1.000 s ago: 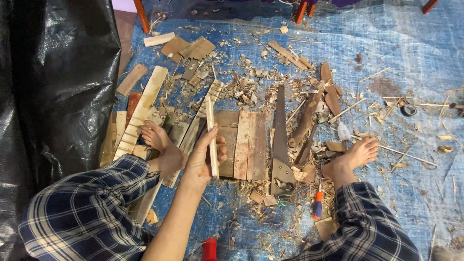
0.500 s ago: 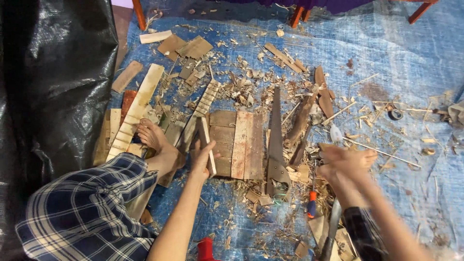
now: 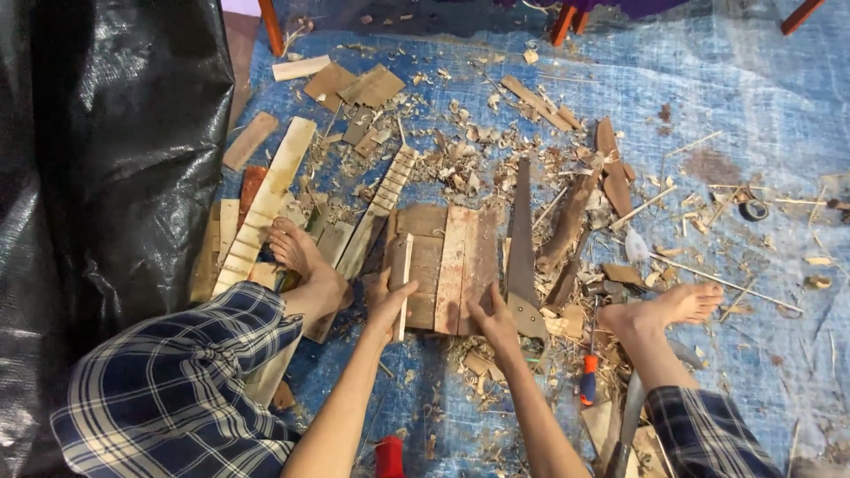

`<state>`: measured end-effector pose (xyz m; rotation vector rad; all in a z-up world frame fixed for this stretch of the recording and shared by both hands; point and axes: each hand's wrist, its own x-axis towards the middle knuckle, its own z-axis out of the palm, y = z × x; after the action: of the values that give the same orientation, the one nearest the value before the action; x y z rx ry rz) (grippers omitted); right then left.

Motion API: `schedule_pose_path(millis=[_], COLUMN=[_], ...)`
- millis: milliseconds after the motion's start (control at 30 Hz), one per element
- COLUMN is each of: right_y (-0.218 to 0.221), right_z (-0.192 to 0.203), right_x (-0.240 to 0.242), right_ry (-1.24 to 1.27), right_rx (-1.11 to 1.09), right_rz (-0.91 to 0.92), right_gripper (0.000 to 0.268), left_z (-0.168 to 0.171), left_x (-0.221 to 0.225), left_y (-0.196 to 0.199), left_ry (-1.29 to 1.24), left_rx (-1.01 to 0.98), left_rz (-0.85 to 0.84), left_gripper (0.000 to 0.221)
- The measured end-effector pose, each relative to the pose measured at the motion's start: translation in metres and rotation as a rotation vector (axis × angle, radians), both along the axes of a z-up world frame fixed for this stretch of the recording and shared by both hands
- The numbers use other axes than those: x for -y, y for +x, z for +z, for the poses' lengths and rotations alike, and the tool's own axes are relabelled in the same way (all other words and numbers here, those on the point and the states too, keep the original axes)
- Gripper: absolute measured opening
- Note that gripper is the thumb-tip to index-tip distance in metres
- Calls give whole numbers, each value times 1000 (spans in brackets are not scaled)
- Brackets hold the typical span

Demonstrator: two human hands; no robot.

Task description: The person is using a large curved blade to shave and split pieces of wood while sitting on the floor.

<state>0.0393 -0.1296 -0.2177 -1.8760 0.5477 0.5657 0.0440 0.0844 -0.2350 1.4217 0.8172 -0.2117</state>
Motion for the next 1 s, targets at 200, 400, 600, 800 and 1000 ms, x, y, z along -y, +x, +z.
schedule_pose_path(millis=[200,400,600,800,1000], right_y=[-29,-68,-69,-60,-54], right_z=[19,-133,-131,-119,-69], right_x=[4,63,62,68,85], right_ry=[102,-895,-992,-915,171], right_rx=[79,363,177,210,204], right_rz=[-162,98,287,324,-452], right_gripper=[70,47,63,29,23], left_z=[4,12,-1,-54,-54], left_x=[14,35,54,47,54], left_y=[-8,9,36,89,125], left_ry=[122,656,1086,1185,1115], left_rx=[-47,-24,103,368,413], left_rz=[-30,-313,-668,-671,-738], left_gripper=[88,78,73,81,64])
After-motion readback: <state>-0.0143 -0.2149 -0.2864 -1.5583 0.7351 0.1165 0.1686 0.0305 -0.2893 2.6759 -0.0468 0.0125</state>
